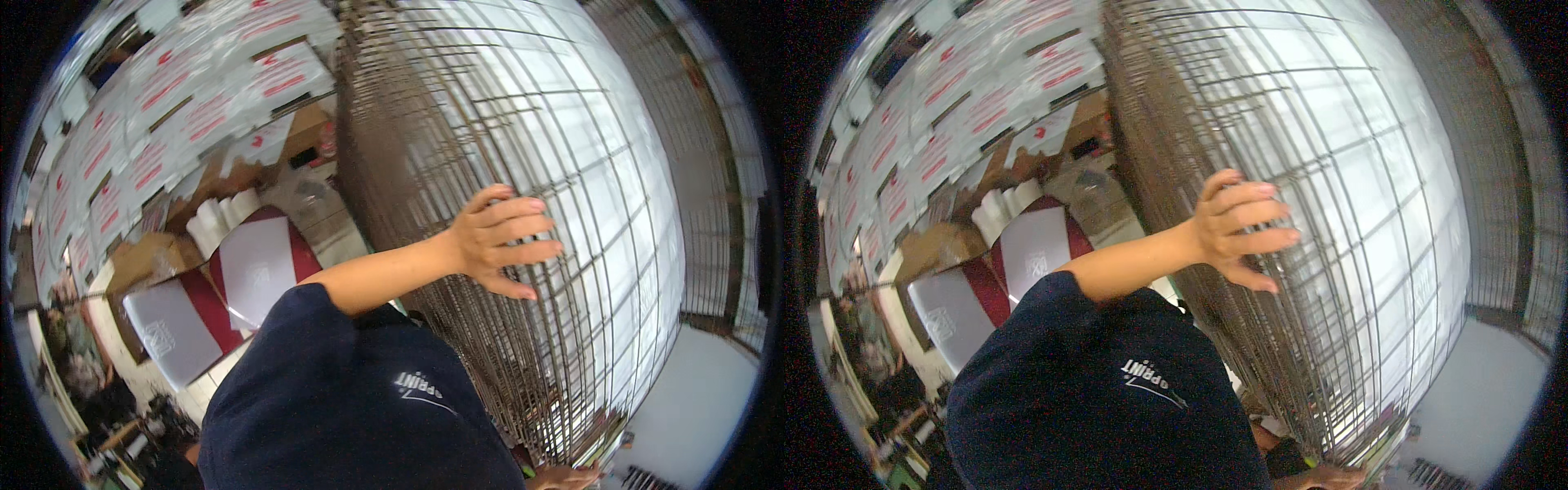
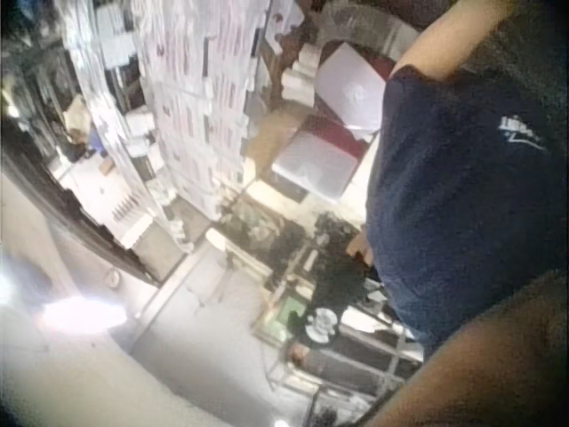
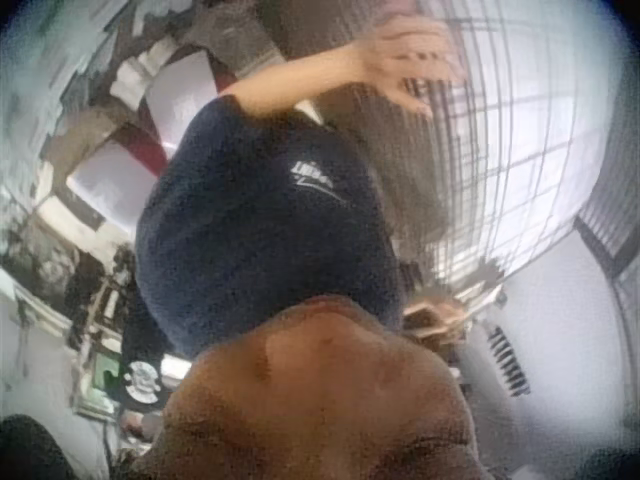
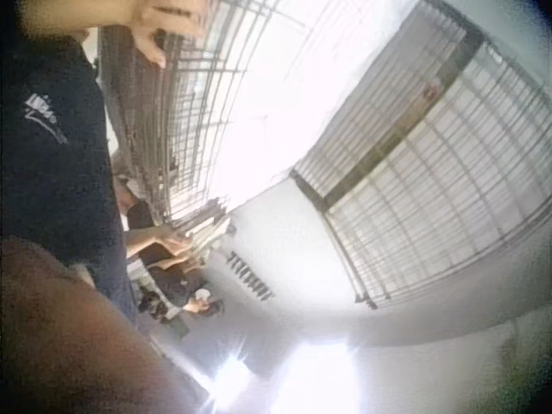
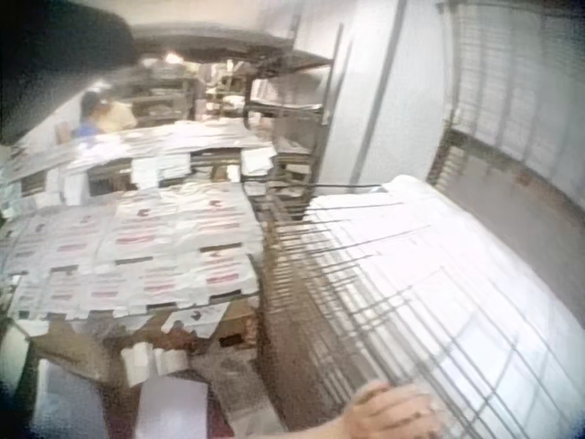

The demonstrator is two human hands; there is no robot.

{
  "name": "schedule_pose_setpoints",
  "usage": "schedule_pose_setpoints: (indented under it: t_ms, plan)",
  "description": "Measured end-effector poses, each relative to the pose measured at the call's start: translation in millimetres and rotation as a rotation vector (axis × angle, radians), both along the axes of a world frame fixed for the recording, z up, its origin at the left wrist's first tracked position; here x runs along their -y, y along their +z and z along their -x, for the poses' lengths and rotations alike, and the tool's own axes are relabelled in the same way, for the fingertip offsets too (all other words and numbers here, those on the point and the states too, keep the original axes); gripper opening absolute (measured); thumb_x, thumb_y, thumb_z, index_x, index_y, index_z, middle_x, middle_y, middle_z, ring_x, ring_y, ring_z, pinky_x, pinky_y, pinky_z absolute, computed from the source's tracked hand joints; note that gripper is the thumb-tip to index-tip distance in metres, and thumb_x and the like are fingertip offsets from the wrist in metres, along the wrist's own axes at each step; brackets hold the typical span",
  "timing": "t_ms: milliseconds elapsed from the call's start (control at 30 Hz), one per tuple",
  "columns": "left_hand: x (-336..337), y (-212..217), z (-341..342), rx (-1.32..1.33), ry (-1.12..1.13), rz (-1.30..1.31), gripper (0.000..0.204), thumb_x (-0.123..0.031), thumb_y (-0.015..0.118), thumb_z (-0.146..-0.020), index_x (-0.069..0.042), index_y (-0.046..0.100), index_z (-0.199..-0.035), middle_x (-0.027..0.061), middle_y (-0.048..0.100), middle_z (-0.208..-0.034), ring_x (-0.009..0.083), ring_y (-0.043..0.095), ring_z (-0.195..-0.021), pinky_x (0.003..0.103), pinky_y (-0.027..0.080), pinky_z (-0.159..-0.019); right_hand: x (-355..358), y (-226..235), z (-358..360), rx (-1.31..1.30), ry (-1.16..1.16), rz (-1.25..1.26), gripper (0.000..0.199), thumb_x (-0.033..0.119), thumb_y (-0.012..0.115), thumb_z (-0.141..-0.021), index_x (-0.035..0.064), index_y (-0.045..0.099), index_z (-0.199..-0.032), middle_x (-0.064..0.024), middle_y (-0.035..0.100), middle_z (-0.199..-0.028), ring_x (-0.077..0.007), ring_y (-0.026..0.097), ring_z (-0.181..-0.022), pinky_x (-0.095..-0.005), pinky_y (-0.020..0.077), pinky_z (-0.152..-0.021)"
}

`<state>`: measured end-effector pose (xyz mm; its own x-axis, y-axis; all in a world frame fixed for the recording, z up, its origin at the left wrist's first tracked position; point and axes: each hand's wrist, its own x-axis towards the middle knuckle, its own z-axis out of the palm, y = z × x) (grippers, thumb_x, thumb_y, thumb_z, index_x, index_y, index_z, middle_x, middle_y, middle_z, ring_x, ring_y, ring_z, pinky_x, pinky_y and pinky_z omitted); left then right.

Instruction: The person repeatedly picks up white sheets of packing material from a table and places them into a large metal wire rack. The person smooths the sheets into the rack by hand to create a neat stack. Another person is visible in the background working at a separate table.

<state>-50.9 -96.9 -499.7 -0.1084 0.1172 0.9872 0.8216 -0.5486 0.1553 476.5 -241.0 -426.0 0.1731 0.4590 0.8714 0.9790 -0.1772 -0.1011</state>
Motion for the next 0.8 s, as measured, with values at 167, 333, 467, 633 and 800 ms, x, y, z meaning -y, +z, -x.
schedule_pose_setpoints:
  t_ms: [167, 333, 467, 633, 800]
  plan:
    - [4.7, 3.3, -3.3, 0.015, 0.050, 0.009, 0.055, -0.068, 0.050, -0.076, -0.024, 0.064, -0.107, 0.0002, 0.057, -0.109, 0.0214, 0.050, -0.109, 0.044, 0.027, -0.101, 2.8, 3.2, 17.4, -0.023, 0.032, -0.153, 0.051, 0.034, 0.031, -0.098, -0.0041, 0.065, -0.093, -0.0135, 0.061, -0.079, -0.0230, 0.056, -0.067, -0.0330, 0.0438, -0.059]
    - [2.0, 4.1, -2.7, -0.054, 0.028, 0.024, 0.061, -0.071, 0.048, -0.077, -0.018, 0.059, -0.106, 0.0052, 0.054, -0.107, 0.0267, 0.043, -0.110, 0.045, 0.026, -0.096, 12.9, 1.9, 37.9, -0.115, 0.045, -0.174, 0.047, 0.031, 0.035, -0.096, -0.0051, 0.065, -0.093, -0.0142, 0.066, -0.084, -0.0196, 0.059, -0.068, -0.0324, 0.0464, -0.058]
    - [5.6, 5.0, 4.7, -0.188, 0.099, 0.028, 0.072, -0.068, 0.044, -0.081, -0.005, 0.050, -0.115, 0.0161, 0.050, -0.114, 0.0380, 0.041, -0.110, 0.054, 0.032, -0.092, 0.1, -4.5, 42.0, -0.018, 0.172, -0.342, 0.038, 0.025, 0.043, -0.091, -0.0054, 0.066, -0.083, -0.0136, 0.064, -0.073, -0.0223, 0.061, -0.066, -0.0319, 0.0497, -0.064]
    - [0.0, 14.5, -2.6, -0.229, 0.117, 0.002, 0.074, -0.068, 0.035, -0.085, -0.004, 0.052, -0.117, 0.0135, 0.051, -0.112, 0.0350, 0.042, -0.116, 0.053, 0.033, -0.097, 2.0, 6.8, 52.6, -0.100, 0.112, -0.277, 0.025, 0.014, 0.048, -0.084, -0.0033, 0.064, -0.076, -0.0133, 0.058, -0.064, -0.0228, 0.049, -0.051, -0.0351, 0.0378, -0.050]
    - [4.1, 28.8, -18.0, -0.171, 0.166, -0.043, 0.074, -0.063, 0.019, -0.092, -0.001, 0.051, -0.115, 0.0121, 0.052, -0.112, 0.0307, 0.046, -0.111, 0.050, 0.036, -0.096, 8.1, 16.0, 41.8, 0.058, 0.287, -0.157, 0.016, 0.012, 0.059, -0.076, -0.0015, 0.064, -0.082, -0.0096, 0.049, -0.060, -0.0222, 0.043, -0.050, -0.0342, 0.0291, -0.048]
